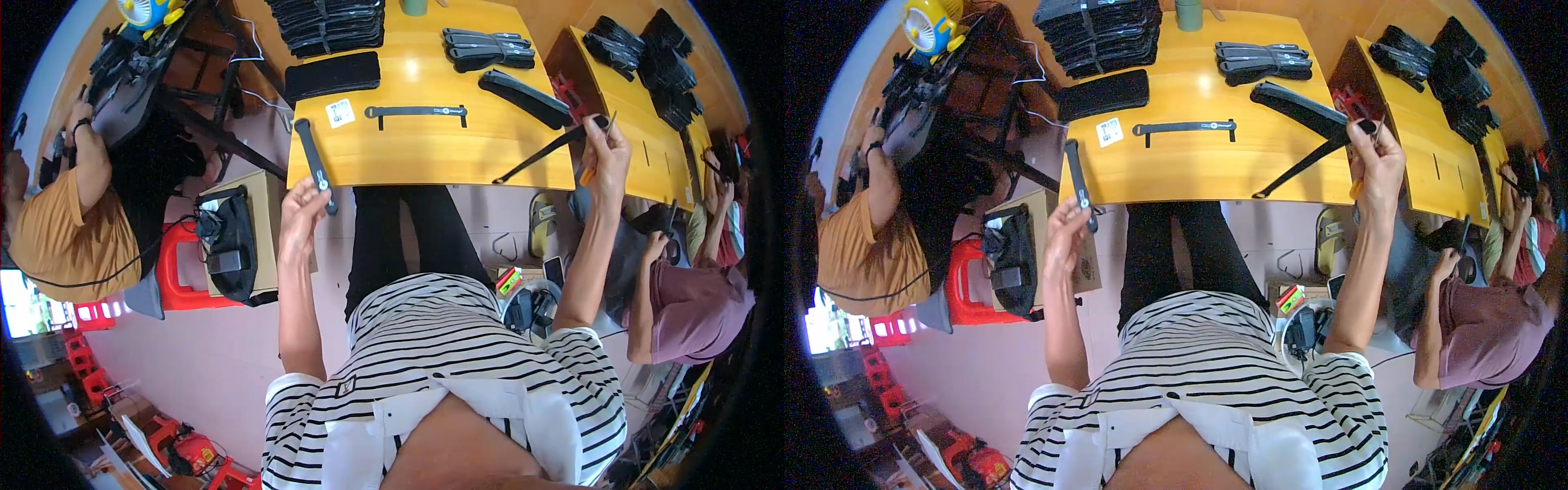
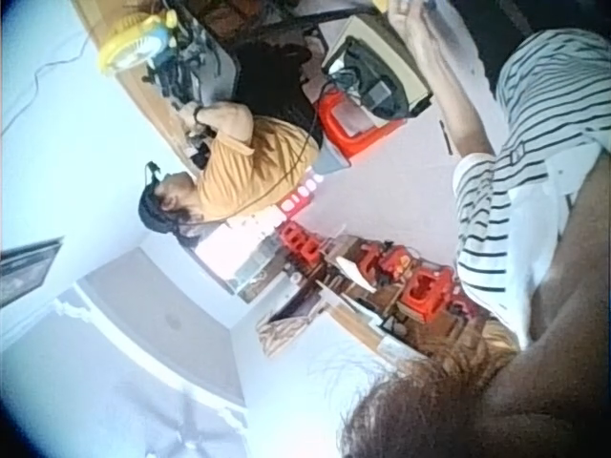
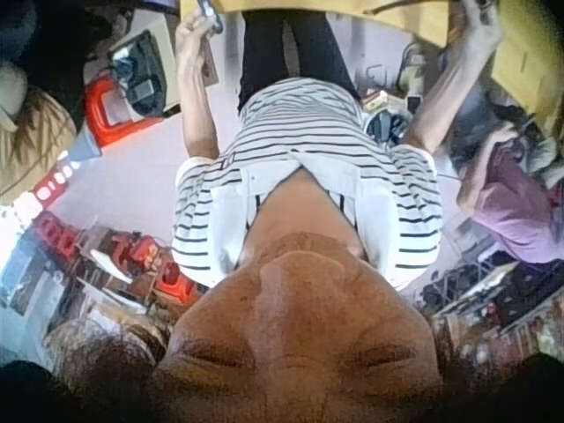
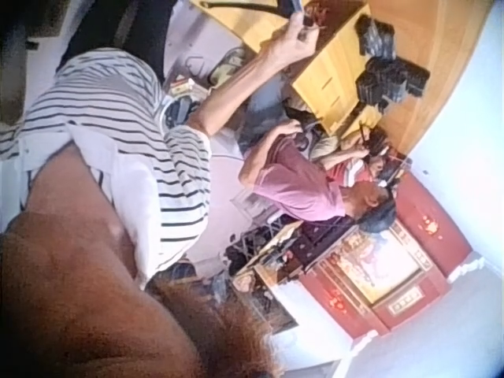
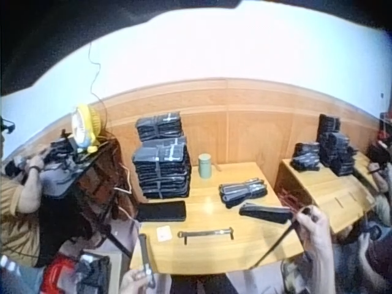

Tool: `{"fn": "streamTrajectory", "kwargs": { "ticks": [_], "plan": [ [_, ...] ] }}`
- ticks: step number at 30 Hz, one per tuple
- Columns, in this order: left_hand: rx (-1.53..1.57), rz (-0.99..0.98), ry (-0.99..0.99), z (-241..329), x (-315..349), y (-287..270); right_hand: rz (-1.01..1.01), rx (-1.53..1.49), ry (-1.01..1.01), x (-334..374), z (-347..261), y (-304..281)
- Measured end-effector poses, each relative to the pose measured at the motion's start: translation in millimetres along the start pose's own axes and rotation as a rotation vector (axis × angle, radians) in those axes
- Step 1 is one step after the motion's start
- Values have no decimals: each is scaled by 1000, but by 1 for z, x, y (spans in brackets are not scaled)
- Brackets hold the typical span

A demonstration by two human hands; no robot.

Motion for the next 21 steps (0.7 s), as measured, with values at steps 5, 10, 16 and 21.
{"fn": "streamTrajectory", "kwargs": {
  "ticks": [5, 10, 16, 21],
  "plan": [
    [-112, 148, 21, -26, -45, -4, -68, -45, 21, 23, 7, 7],
    [-526, 362, 22, -25, -49, -7, -108, -49, 74, 35, 10, 10],
    [-672, 426, 19, -17, -42, -11, -143, -126, 132, 39, 12, 16],
    [-643, 368, 216, 33, -25, 37, -401, 53, 160, 42, 8, 59]
  ]
}}
Point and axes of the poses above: each hand's wrist, its own x-axis away from the middle knuckle, its own y-axis out of the palm, z = x × y, the point moved 9 cm from there along -x, towards the middle knuckle, and after that the axes turned 12 degrees about -z, right-handed, at the moved point
